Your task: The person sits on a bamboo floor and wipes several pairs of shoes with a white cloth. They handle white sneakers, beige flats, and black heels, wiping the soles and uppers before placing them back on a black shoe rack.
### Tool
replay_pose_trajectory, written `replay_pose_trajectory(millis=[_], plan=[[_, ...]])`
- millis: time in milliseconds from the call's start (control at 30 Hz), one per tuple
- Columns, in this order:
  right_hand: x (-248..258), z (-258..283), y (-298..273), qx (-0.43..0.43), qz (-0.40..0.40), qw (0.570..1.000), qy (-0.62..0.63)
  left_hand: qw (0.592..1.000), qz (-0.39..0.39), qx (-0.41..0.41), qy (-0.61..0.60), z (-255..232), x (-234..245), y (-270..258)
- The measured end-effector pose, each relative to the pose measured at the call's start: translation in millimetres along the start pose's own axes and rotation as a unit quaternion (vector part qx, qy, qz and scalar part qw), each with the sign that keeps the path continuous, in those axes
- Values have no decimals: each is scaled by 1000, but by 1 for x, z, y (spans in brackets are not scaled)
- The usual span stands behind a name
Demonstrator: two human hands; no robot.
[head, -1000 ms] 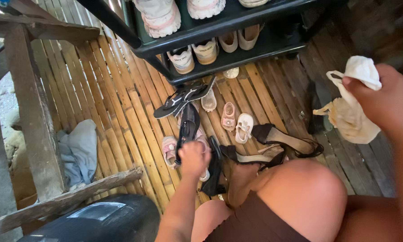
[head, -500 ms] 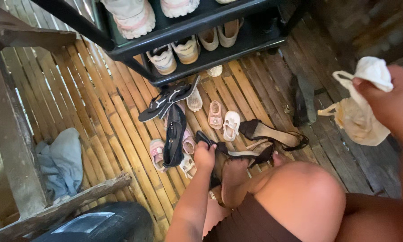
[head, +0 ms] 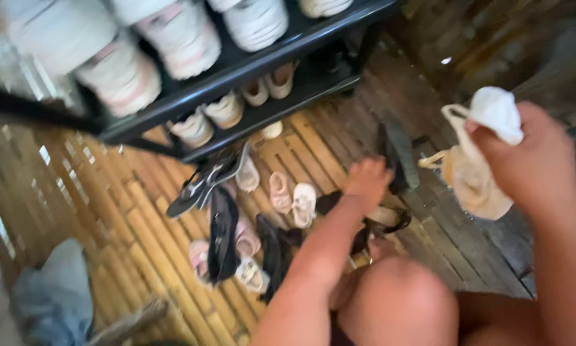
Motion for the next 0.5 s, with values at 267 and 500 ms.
replay_pose_trajectory(millis=[267, 500], plan=[[17, 6, -7, -70, 41, 996, 27, 840, 179, -290, 421, -84, -25, 90], [16, 11, 10, -89, 33, 994, 62, 929, 197, -209, 235, -32, 8, 53]])
Point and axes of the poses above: each hand's wrist, its own y-axis towards the middle knuckle, its own x-axis out of the back of the hand, z = x × y, the point moved 4 cm from there along y, towards the middle knuckle, and after that the axes turned 2 degrees about y, right-handed, at the moved point
